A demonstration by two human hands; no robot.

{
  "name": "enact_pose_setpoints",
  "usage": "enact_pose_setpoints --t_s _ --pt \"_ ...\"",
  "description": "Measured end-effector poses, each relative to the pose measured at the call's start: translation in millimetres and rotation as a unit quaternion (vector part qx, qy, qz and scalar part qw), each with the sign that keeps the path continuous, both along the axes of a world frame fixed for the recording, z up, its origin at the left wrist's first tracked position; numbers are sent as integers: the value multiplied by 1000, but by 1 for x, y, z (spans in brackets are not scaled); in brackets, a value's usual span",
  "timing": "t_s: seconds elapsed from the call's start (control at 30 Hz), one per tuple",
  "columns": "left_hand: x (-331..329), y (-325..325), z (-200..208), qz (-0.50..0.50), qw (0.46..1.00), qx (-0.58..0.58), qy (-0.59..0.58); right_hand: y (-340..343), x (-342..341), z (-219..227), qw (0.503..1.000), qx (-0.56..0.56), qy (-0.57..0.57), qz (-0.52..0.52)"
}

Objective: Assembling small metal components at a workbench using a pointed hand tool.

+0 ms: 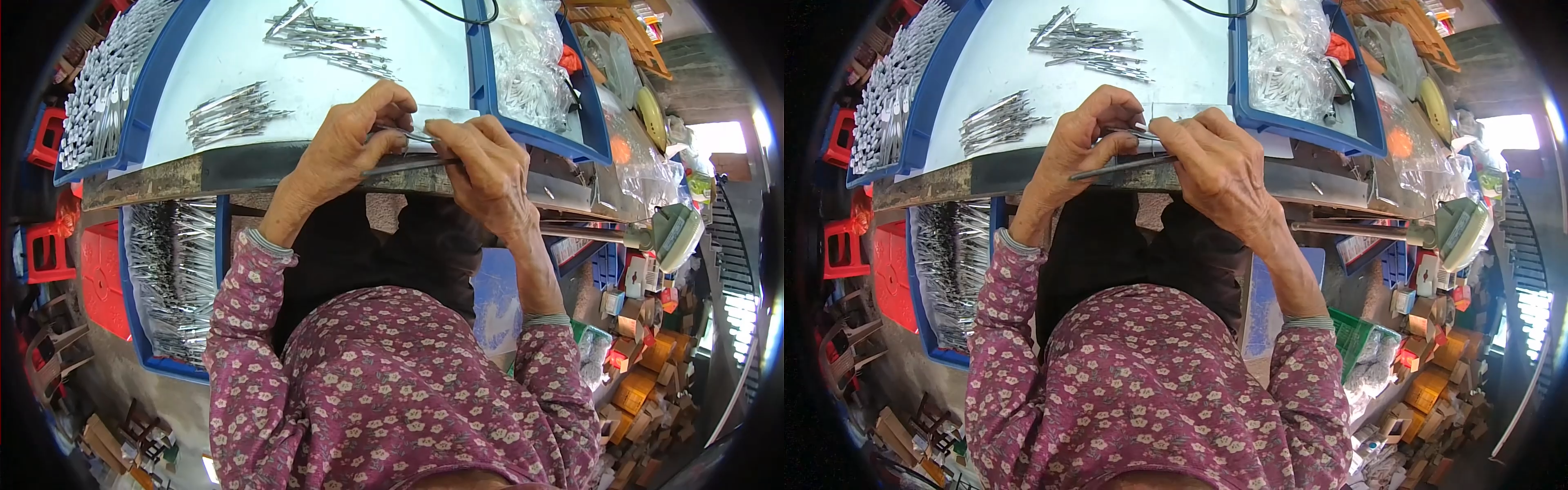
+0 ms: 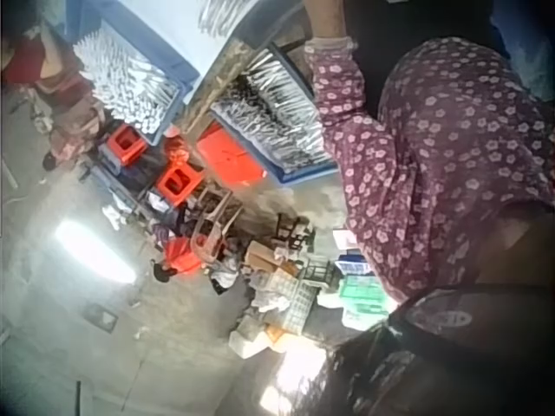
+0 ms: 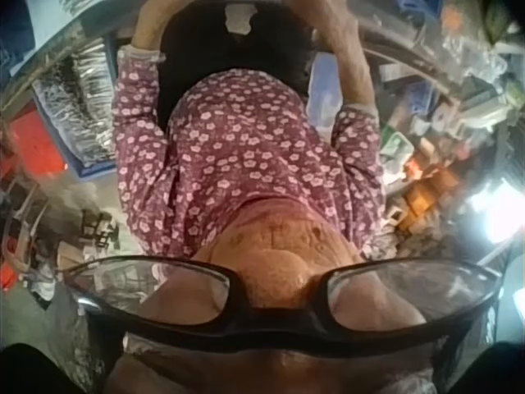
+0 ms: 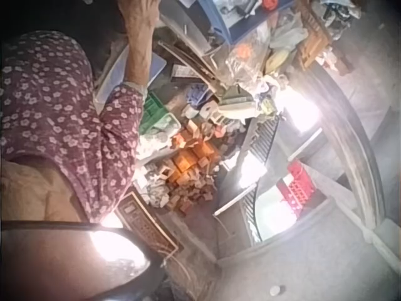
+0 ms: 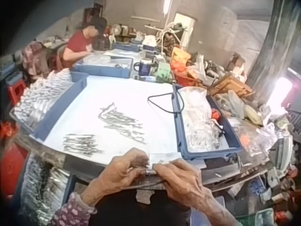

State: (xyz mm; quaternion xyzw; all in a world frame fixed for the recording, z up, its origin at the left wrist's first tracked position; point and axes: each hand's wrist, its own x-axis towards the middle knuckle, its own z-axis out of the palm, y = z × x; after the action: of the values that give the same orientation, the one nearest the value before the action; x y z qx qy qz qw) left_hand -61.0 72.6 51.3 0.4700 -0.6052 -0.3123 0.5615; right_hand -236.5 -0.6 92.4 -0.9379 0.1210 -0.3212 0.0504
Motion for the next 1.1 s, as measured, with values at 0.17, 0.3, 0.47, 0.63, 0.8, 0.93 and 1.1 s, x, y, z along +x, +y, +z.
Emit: enact_pose_setpoints --t_s 0.17,0.3,0.47,0.63,0.8,0.93,1.1 --pt "-3 -2 -2 -7 1000 -3 5 1 -1 1 997 -68 23 19" --pt "-4 0 0 -21 999 25 36 2 -3 1 998 -47 38 5" --pt "-4 0 -1 -33 997 24 64 1 -5 2 999 -30 40 3" --pt "-4 0 -4 -46 995 19 87 1 -5 1 999 -16 42 7" --pt "-3 2 -3 -48 994 33 93 0 -6 0 999 -12 45 14" --pt "-3 3 -5 -46 994 33 90 -3 -7 -3 998 -25 44 34" --pt "-3 3 -7 -38 995 38 81 -7 -9 -2 996 6 70 46"
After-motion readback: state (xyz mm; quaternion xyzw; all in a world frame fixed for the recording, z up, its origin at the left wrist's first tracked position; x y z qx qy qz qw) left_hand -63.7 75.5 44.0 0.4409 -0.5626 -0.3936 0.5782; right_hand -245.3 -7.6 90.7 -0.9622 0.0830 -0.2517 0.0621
